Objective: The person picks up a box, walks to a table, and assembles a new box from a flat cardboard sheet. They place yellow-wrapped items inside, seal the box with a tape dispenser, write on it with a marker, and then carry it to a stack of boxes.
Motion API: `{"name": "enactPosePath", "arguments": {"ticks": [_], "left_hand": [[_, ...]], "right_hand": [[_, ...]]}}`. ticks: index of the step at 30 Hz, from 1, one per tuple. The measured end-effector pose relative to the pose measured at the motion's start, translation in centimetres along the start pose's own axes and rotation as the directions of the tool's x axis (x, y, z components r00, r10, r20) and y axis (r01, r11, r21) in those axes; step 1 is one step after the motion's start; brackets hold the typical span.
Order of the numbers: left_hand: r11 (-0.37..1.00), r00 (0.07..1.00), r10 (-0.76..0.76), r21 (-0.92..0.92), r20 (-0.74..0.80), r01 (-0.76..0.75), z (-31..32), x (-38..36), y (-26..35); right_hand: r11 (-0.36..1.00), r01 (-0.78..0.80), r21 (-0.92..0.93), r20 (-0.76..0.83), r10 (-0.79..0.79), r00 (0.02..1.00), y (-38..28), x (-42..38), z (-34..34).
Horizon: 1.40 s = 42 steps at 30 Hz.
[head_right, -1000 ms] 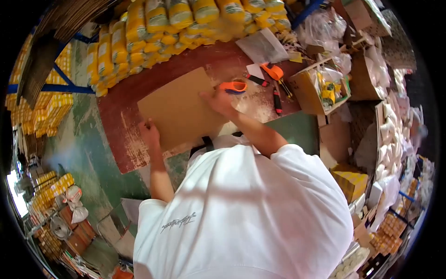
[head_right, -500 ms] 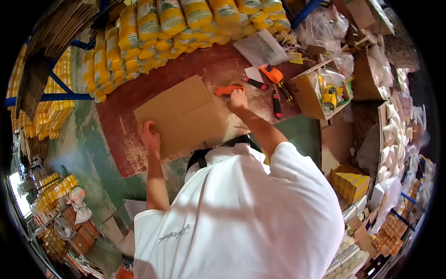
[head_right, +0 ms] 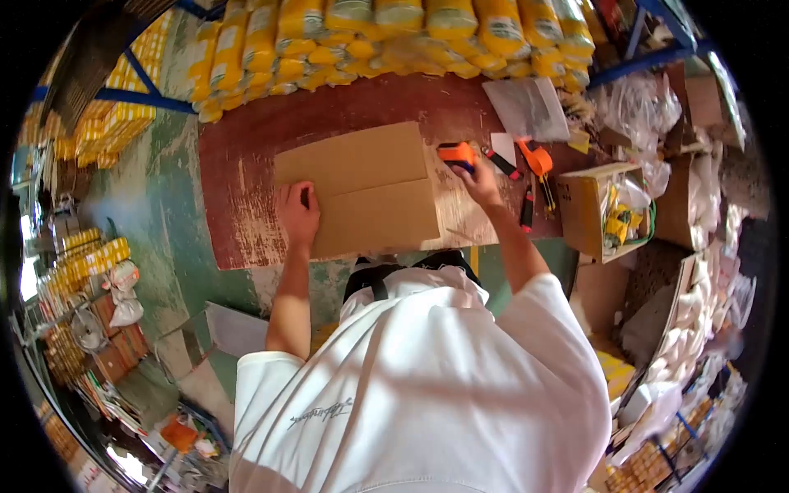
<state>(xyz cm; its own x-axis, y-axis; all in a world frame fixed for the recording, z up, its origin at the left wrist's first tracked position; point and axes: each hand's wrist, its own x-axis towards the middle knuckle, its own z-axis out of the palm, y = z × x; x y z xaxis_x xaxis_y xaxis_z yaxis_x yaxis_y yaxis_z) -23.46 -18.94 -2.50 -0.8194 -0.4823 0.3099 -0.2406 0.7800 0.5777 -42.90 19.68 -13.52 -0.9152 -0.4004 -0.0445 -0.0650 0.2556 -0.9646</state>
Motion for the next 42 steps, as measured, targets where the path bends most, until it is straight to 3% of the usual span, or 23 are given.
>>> {"name": "enactPosePath", "arguments": {"ticks": [2,5,8,10,12,15,16,18,19,22,25,28,30,31,34,37,39,42], "left_hand": [[1.000,1.000,-0.013,-0.019,0.008,0.014,0.1,-0.1,0.1],[0.992,0.998,-0.037,-0.118,0.043,0.042,0.2,-0.2,0.0],[0.981,0.997,0.005,-0.192,0.077,0.010,-0.4,-0.1,-0.4],[0.972,0.994,0.023,-0.236,0.111,0.004,-0.9,0.3,-1.0],[0.918,0.993,-0.048,-0.388,0.103,0.085,-1.0,0.0,-2.0],[0.722,0.952,-0.258,-0.621,0.167,0.305,1.7,-1.3,-4.5],[0.616,0.918,-0.333,-0.688,0.213,0.384,2.5,-1.7,-5.1],[0.756,0.943,-0.246,-0.564,0.225,0.332,1.1,-1.0,-4.2],[0.814,0.950,-0.204,-0.498,0.238,0.299,0.2,-0.6,-3.6],[0.378,0.863,-0.265,-0.778,0.430,0.503,-1.3,0.1,-3.1],[0.435,0.874,-0.264,-0.758,0.408,0.486,-0.7,0.4,-5.0],[0.529,0.853,-0.324,-0.669,0.410,0.522,-2.9,0.7,-3.1],[0.603,0.744,-0.356,-0.469,0.565,0.645,-4.2,1.8,-1.7],[0.632,0.674,-0.381,-0.354,0.633,0.689,-4.9,2.1,-0.9],[0.462,0.582,-0.320,-0.413,0.748,0.785,-6.5,2.8,1.9],[0.105,0.480,-0.244,-0.470,0.842,0.877,-6.0,2.3,2.0],[0.143,0.534,-0.206,-0.515,0.820,0.845,-5.7,1.8,1.8],[0.204,0.592,-0.191,-0.559,0.783,0.804,-4.8,0.6,1.5]], "right_hand": [[0.992,0.060,-0.113,0.108,-0.048,0.993,-6.2,-0.5,-1.6],[0.998,-0.062,0.007,0.244,0.058,0.968,-14.9,-1.3,-0.9],[0.941,-0.338,0.032,0.575,0.260,0.776,-21.3,-0.1,2.3],[0.962,-0.111,-0.249,0.586,0.241,0.773,-26.2,0.8,6.8],[0.837,0.036,-0.545,0.599,0.360,0.715,-26.8,2.6,11.4],[0.729,0.295,-0.618,0.593,0.185,0.783,-28.1,3.4,16.4],[0.672,0.286,-0.683,0.579,0.260,0.773,-28.8,3.7,17.4],[0.536,0.267,-0.801,0.522,0.404,0.751,-30.2,4.2,18.5],[0.553,0.244,-0.797,0.517,0.414,0.749,-30.1,4.4,18.6],[0.613,0.197,-0.765,0.525,0.416,0.743,-29.2,4.8,17.9],[0.680,0.230,-0.696,0.584,0.350,0.732,-28.4,5.1,16.8],[0.712,0.312,-0.629,0.638,0.243,0.731,-28.0,4.6,16.3],[0.739,0.345,-0.578,0.639,0.147,0.755,-28.3,3.8,16.3],[0.724,0.343,-0.599,0.643,0.179,0.745,-28.3,3.8,16.4],[0.676,0.350,-0.649,0.642,0.240,0.728,-28.0,3.9,16.4],[0.669,0.369,-0.645,0.632,0.194,0.751,-26.7,3.8,16.2],[0.725,0.372,-0.580,0.625,0.104,0.773,-26.6,3.1,15.7],[0.669,0.387,-0.634,0.608,0.121,0.785,-25.3,2.5,15.1]]}}
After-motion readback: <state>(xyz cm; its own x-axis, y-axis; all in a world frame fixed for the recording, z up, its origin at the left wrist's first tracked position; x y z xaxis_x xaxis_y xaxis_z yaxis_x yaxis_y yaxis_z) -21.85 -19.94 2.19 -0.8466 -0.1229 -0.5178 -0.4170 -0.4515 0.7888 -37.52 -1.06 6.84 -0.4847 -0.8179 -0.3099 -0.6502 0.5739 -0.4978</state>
